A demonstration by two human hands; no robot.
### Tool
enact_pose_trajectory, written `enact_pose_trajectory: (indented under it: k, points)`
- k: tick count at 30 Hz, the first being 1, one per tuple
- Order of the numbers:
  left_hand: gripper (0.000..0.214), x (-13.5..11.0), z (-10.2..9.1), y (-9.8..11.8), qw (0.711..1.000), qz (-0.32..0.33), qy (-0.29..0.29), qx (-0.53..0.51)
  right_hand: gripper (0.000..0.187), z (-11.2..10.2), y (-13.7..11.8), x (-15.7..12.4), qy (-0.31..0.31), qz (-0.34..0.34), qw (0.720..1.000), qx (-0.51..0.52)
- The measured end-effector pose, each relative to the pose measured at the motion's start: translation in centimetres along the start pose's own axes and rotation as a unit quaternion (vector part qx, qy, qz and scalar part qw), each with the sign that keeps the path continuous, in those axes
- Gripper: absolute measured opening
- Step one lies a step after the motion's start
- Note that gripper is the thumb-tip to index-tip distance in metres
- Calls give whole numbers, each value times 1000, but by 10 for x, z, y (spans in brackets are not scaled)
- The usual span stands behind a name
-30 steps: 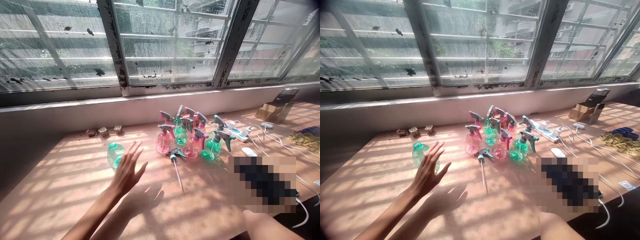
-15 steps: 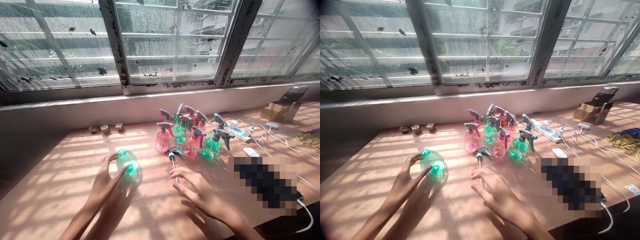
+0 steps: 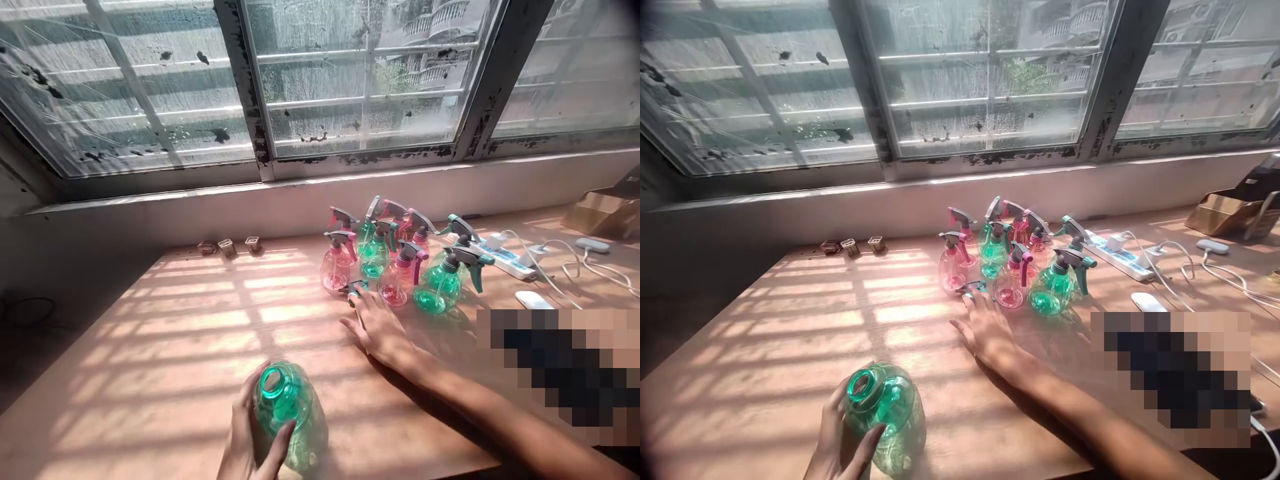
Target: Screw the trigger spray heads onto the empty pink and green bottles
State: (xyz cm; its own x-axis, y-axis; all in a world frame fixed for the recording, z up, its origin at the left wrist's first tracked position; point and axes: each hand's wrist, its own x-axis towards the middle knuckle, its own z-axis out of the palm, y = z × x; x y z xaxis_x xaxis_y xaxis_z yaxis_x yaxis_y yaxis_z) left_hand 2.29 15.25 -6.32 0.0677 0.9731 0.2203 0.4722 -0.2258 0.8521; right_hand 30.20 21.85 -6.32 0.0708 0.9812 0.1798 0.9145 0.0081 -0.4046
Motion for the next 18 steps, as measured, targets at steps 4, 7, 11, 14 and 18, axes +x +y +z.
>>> enact_pose_trajectory:
  k: [4,7,11,14,18]
  points:
    - [81,-5,1,-16,998,33,-30,54,61,1,-8,-1,-44,-5,999,-14]
    - [79,-4,-3,-29,992,67,-67,88,48,2,-20,-32,-20,-13,999,-31]
    - [74,-1,-6,-35,986,105,-101,82,46,6,-29,-78,37,31,997,-59]
    - [84,-1,-2,-39,986,109,-97,80,54,12,-16,-96,112,45,990,-69]
    - [83,0,6,-45,992,104,-56,35,52,22,14,-104,117,61,991,10]
